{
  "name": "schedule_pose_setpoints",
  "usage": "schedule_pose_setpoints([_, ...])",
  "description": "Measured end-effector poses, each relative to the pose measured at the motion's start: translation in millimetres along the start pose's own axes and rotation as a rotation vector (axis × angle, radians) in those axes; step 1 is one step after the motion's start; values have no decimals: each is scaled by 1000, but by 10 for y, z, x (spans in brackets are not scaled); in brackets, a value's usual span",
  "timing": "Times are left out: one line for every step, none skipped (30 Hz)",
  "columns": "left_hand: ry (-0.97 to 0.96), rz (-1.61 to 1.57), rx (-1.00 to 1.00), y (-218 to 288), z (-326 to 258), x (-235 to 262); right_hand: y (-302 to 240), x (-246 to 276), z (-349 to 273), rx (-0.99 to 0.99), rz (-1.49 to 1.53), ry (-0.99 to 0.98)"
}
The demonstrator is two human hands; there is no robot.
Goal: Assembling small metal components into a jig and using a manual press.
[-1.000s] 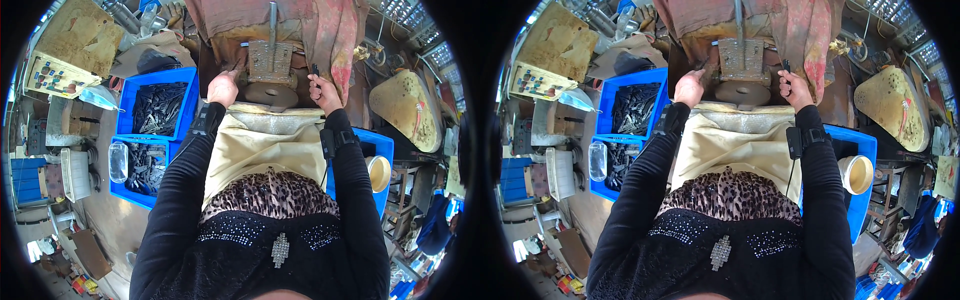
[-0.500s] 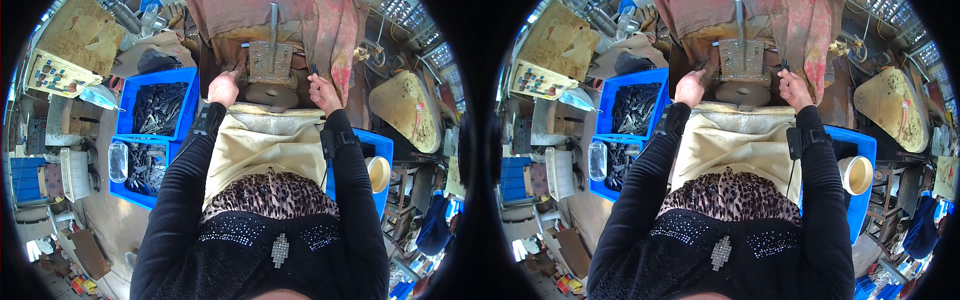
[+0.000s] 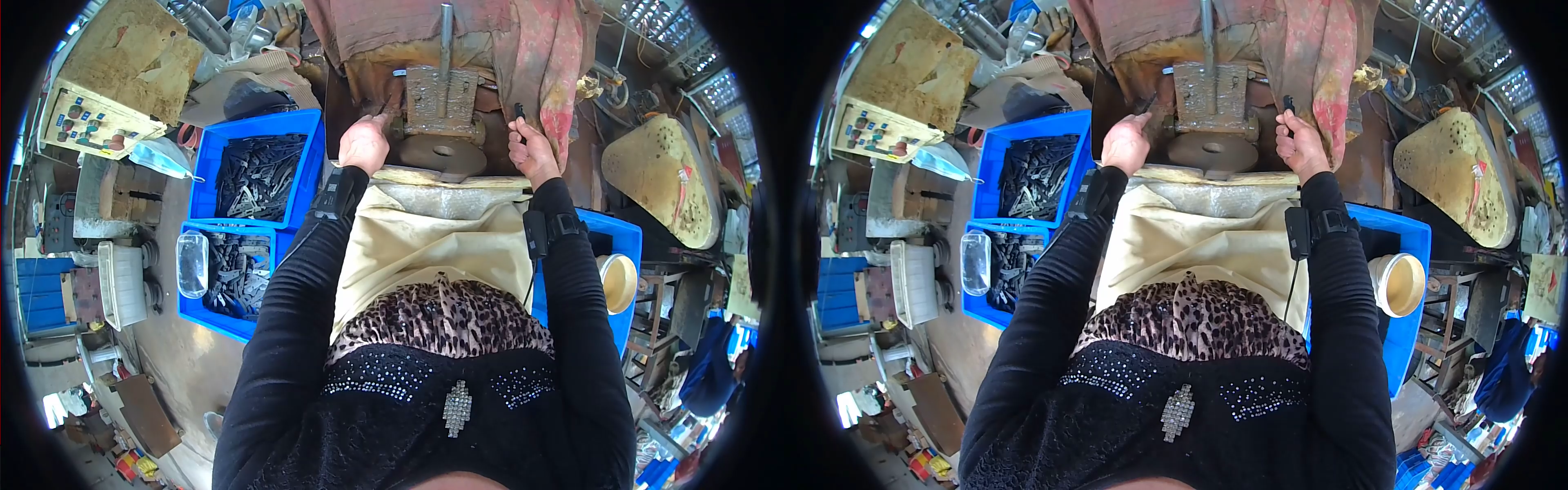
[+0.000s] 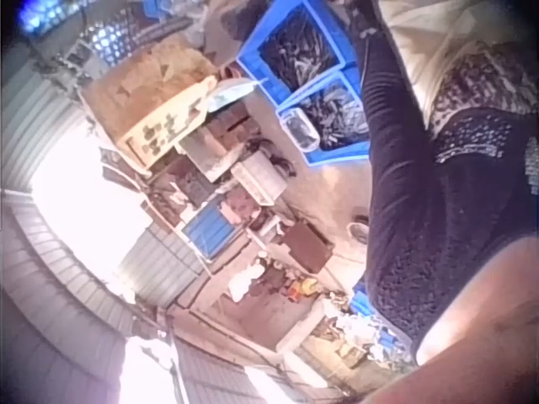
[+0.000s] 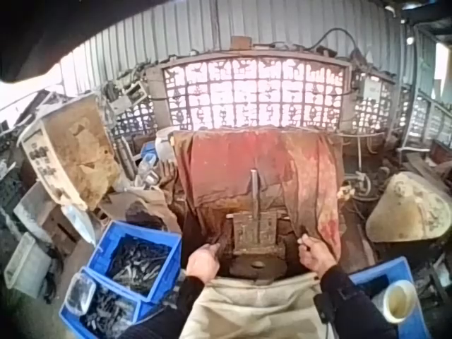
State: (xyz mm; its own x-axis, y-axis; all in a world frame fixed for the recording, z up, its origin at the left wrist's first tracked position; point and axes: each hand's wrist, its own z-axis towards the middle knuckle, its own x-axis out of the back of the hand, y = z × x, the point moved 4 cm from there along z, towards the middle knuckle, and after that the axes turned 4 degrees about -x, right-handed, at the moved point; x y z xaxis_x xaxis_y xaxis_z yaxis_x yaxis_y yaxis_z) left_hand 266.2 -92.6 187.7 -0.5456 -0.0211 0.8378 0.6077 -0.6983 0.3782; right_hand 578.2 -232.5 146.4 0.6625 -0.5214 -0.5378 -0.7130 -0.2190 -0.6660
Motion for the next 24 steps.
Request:
schedule_pose_setpoints([1,0,1,-5,-3,-6,1,3,0,4,1,11])
schedule_pose_setpoints([2,1,2,-10,-4,-11,2,6,0,7,2,22])
schedule_pose_setpoints([3,3,3,-16,-3,-17,2,9,1,11,2,32])
schedule_pose_setpoints([5,4,4,-23,-2,-22,1,7,3,10,1,32])
schedule_pose_setpoints([5,4,5,-31,1,-27,2,4,6,6,2,29])
schedule_pose_setpoints([1,5,5,-29,4,-25,6,11,11,1,4,26])
schedule_pose_setpoints([-3,6,5,-26,6,-23,9,18,17,-4,5,23])
schedule_pose_setpoints([-8,7,5,-23,5,-22,10,28,19,-5,4,23])
schedule_pose_setpoints([-8,6,6,-21,5,-17,12,27,17,-13,19,-15])
schedule_pose_setpoints([-23,0,15,-23,8,-19,12,26,14,-21,34,-53])
schedule_pose_setpoints([-38,-7,26,-19,12,-9,13,13,10,-30,48,-92])
schedule_pose_setpoints([-54,-13,36,-18,11,-7,11,16,6,-31,47,-92])
schedule_pose_setpoints([-54,-13,37,-23,6,-13,7,7,-1,-34,60,-128])
schedule_pose_setpoints([-44,-5,29,-28,3,-22,3,-2,-8,-36,72,-165])
schedule_pose_setpoints([-34,2,20,-30,3,-26,1,-13,-12,-38,85,-201])
schedule_pose_setpoints([-24,10,11,-29,4,-25,1,-12,-13,-39,85,-201])
schedule_pose_setpoints([-25,10,12,-33,6,-28,-3,-14,-14,-32,100,-208])
schedule_pose_setpoints([-33,11,12,-38,8,-33,-8,-15,-14,-25,116,-214])
schedule_pose_setpoints([-41,11,12,-42,12,-40,-13,-15,-14,-18,131,-221])
schedule_pose_setpoints([-50,12,11,-44,17,-48,-14,-13,-14,-18,131,-220])
schedule_pose_setpoints([-49,12,13,-52,16,-54,-18,-22,-14,-6,129,-216])
schedule_pose_setpoints([-52,13,10,-55,15,-65,-23,-30,-15,7,127,-211])
schedule_pose_setpoints([-55,13,6,-56,17,-77,-30,-36,-18,20,124,-205])
schedule_pose_setpoints([-58,12,3,-57,23,-91,-31,-40,-28,20,122,-204])
